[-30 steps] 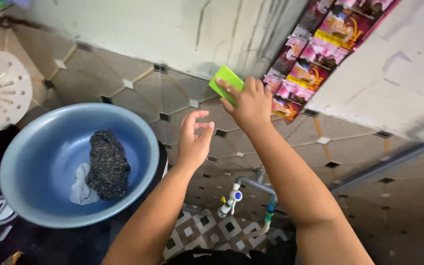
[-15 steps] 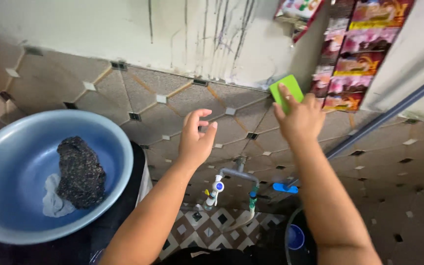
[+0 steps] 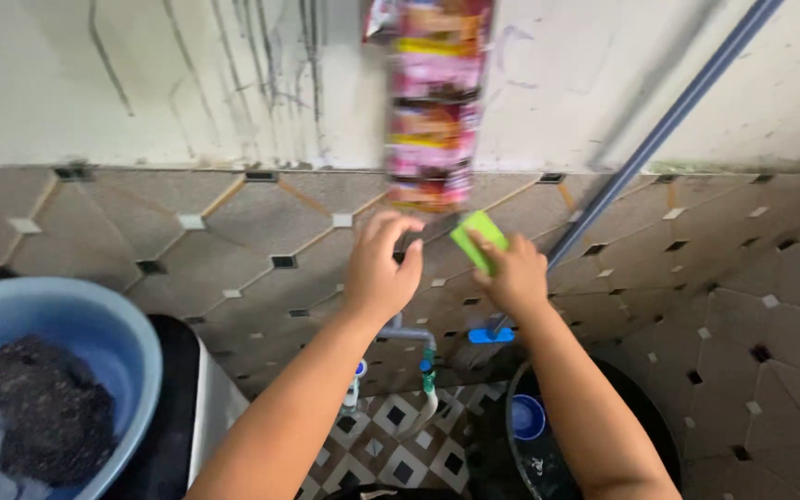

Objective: Scrubbing a tiled bathroom wall and cleaning water tap fixtures using a brush.

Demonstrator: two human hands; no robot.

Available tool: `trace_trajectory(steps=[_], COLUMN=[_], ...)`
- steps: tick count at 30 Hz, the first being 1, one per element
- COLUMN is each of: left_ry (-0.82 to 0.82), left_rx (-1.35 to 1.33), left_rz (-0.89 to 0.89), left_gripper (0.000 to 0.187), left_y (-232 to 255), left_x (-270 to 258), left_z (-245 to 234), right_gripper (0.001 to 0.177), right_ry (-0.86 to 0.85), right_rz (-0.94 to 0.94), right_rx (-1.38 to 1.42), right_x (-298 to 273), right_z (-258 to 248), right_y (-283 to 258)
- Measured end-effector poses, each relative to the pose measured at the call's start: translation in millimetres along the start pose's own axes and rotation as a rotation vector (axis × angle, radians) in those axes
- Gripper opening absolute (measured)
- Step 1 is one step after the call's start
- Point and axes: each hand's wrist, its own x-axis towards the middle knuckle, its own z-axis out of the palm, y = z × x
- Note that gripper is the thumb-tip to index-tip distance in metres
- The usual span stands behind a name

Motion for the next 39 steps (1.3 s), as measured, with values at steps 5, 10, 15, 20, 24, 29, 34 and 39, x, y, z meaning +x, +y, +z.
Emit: trace_trajectory(steps=[5, 10, 15, 20, 24, 29, 34, 39], left_ry=[-0.055, -0.072, -0.052, 0.019, 0.022, 0.094, 0.149, 0.176], left_rx=[0.017, -0.056, -0.107, 0.195, 0.591, 0.811, 0.835, 0.738], left_rz=[-0.095, -0.198, 0.261, 0.262, 0.070, 0.115, 0.172, 0.197], left_gripper=[0.024, 0.032, 0.046, 0.045, 0.047, 0.036, 0.039, 0.032], left_y=[-4, -8, -19, -22, -26, -60, -85, -69], left_x=[-5, 16, 41, 54, 61, 54, 44, 50], left_z=[5, 21, 49, 36, -16, -53, -55, -66], right_gripper=[0.072, 0.067, 0.040, 0.066, 0.070, 0.068, 0.067, 0.070], right_ry=[0.186, 0.319, 0.460, 0.338, 0.361, 0.481, 0.266, 0.361], right_rz=[0.253, 0.652, 0.299, 0.128, 0.402, 0.219, -0.057, 0.170], right_rx=[0.489, 0.513, 0.224, 0.244, 0.202, 0.168, 0.154, 0.251], right_x=[31, 78, 64, 80, 68, 77, 85, 69], right_z=[-57, -57, -63, -47, -54, -53, -64, -52], right_y=[50, 25, -95, -29, 7, -110, -125, -50])
